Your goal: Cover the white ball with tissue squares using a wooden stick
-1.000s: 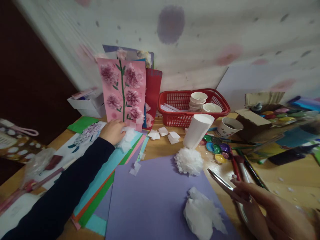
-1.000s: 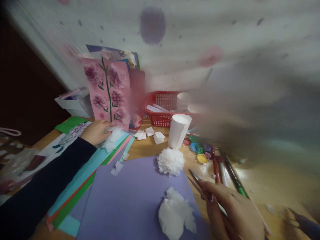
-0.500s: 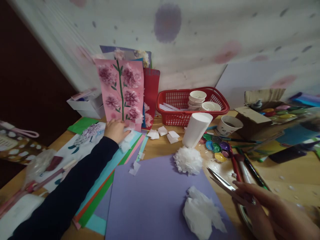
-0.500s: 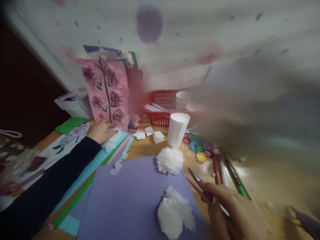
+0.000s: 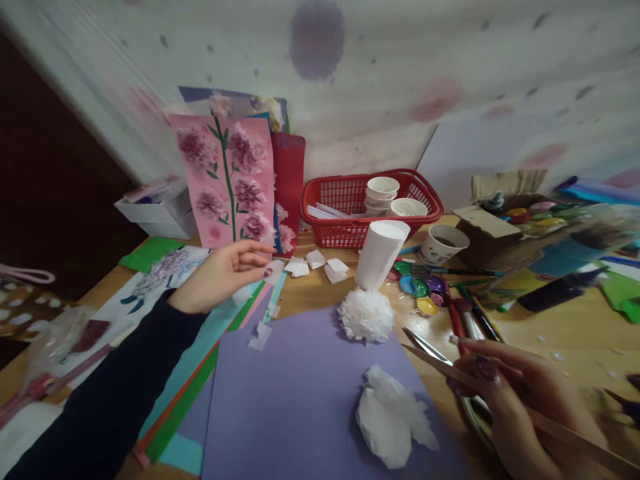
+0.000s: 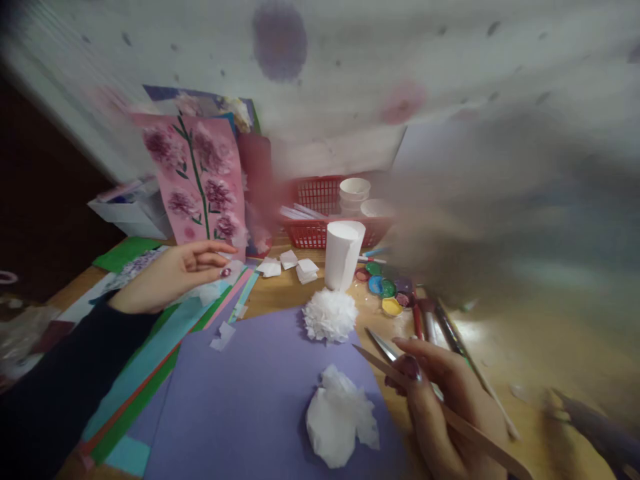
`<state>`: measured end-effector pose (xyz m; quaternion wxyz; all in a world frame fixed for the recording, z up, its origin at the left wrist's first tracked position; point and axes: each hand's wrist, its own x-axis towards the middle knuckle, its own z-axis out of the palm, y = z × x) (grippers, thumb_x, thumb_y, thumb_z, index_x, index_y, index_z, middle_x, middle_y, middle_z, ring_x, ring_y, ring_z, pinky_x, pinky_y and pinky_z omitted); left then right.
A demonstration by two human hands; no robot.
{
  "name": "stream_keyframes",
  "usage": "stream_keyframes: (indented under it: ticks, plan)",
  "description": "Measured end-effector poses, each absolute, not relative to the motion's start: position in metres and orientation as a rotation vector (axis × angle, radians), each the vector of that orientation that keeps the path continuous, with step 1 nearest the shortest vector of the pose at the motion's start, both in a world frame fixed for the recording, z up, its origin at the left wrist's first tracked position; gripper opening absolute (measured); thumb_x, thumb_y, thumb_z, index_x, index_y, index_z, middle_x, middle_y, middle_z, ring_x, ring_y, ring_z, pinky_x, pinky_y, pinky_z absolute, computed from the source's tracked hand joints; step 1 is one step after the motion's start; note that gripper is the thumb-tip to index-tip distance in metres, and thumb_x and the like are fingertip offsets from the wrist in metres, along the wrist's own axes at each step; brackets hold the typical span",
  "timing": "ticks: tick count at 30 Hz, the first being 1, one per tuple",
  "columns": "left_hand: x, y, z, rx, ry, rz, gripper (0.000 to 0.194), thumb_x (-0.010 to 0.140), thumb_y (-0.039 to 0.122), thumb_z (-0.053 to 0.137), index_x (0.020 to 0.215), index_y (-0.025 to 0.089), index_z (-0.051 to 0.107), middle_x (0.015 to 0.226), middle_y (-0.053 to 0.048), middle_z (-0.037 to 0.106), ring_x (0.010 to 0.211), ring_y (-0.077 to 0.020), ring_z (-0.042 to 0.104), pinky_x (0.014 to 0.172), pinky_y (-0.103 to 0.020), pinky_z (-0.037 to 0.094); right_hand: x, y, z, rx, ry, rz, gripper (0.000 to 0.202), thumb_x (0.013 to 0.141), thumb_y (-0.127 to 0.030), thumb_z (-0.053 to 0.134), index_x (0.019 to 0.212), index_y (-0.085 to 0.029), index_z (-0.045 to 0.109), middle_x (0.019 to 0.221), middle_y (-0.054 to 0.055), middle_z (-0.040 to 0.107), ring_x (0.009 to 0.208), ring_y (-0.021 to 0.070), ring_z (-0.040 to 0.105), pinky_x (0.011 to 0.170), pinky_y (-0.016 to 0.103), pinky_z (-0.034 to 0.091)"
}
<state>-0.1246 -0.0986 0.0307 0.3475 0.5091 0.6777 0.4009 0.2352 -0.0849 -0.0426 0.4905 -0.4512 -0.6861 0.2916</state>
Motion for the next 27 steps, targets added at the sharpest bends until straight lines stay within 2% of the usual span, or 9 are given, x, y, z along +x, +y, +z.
stream_keyframes:
  ticks: [4, 7, 10, 13, 17, 21, 24, 27]
  plan:
    - [-0.066, -0.109, 0.022, 0.995, 1.268, 0.927, 0.038, 0.070, 0.018, 0.071, 0.106, 0.015, 0.061, 0.090, -0.003, 0.067, 0.078, -0.0138, 0.063, 0.075, -0.028, 0.051, 0.218, -0.089, -0.034, -0.984, -1.543, 1.030, 0.017, 0.092, -0.036, 0.055, 0.101, -0.024, 0.063, 0.064, -0.001, 0.062, 0.051, 0.0094, 0.059, 0.047, 0.017, 0.049]
    - [-0.030, -0.116, 0.012, 0.794, 1.106, 0.883, 0.032, 0.074, 0.017, 0.069, 0.105, 0.014, 0.061, 0.089, -0.003, 0.065, 0.078, -0.0115, 0.061, 0.071, -0.024, 0.051, 0.216, -0.086, -0.034, -0.910, -1.521, 1.190, 0.016, 0.095, -0.033, 0.051, 0.101, -0.022, 0.061, 0.059, -0.002, 0.059, 0.049, 0.0081, 0.056, 0.047, 0.016, 0.046]
    - [-0.012, -0.120, 0.004, 0.716, 1.042, 0.864, 0.032, 0.075, 0.017, 0.070, 0.106, 0.013, 0.060, 0.093, -0.004, 0.066, 0.082, -0.0114, 0.062, 0.074, -0.024, 0.051, 0.214, -0.085, -0.037, -0.883, -1.471, 1.294, 0.016, 0.095, -0.033, 0.051, 0.099, -0.021, 0.060, 0.058, -0.003, 0.059, 0.048, 0.0076, 0.055, 0.048, 0.017, 0.045]
    - [-0.006, -0.122, -0.002, 0.745, 1.036, 0.836, 0.039, 0.069, 0.013, 0.075, 0.105, 0.012, 0.059, 0.092, -0.004, 0.067, 0.085, -0.0123, 0.062, 0.080, -0.026, 0.050, 0.212, -0.085, -0.038, -0.877, -1.407, 1.338, 0.017, 0.094, -0.034, 0.052, 0.098, -0.021, 0.061, 0.057, -0.003, 0.058, 0.047, 0.0081, 0.054, 0.047, 0.018, 0.043]
    - [-0.004, -0.122, -0.007, 0.884, 1.168, 0.800, 0.035, 0.071, 0.010, 0.067, 0.104, 0.013, 0.058, 0.090, -0.003, 0.066, 0.083, -0.0137, 0.062, 0.079, -0.030, 0.049, 0.211, -0.086, -0.039, -0.919, -1.386, 1.356, 0.016, 0.093, -0.033, 0.054, 0.097, -0.019, 0.061, 0.056, -0.003, 0.058, 0.047, 0.0088, 0.053, 0.046, 0.019, 0.042]
    - [-0.010, -0.122, -0.001, 1.353, 1.439, 0.708, 0.028, 0.075, 0.022, 0.068, 0.101, 0.017, 0.062, 0.092, -0.002, 0.065, 0.085, -0.0164, 0.057, 0.078, -0.031, 0.044, 0.214, -0.084, -0.040, -0.919, -1.384, 1.323, 0.013, 0.093, -0.031, 0.055, 0.098, -0.019, 0.060, 0.055, -0.003, 0.059, 0.046, 0.0084, 0.053, 0.046, 0.018, 0.041]
    - [-0.018, -0.125, 0.004, 1.574, 1.514, 0.439, 0.037, 0.071, 0.038, 0.075, 0.100, 0.018, 0.062, 0.091, -0.001, 0.064, 0.081, -0.0179, 0.056, 0.072, -0.031, 0.043, 0.216, -0.083, -0.042, -0.902, -1.375, 1.289, 0.011, 0.093, -0.028, 0.055, 0.098, -0.020, 0.061, 0.055, -0.003, 0.059, 0.047, 0.0086, 0.054, 0.047, 0.019, 0.041]
    - [-0.020, -0.134, 0.002, 1.683, 1.510, 0.195, 0.035, 0.071, 0.039, 0.076, 0.095, 0.018, 0.062, 0.087, 0.000, 0.062, 0.079, -0.0183, 0.056, 0.071, -0.030, 0.041, 0.216, -0.082, -0.043, -0.881, -1.366, 1.294, 0.011, 0.093, -0.027, 0.055, 0.097, -0.020, 0.061, 0.054, -0.003, 0.059, 0.046, 0.0084, 0.054, 0.047, 0.018, 0.040]
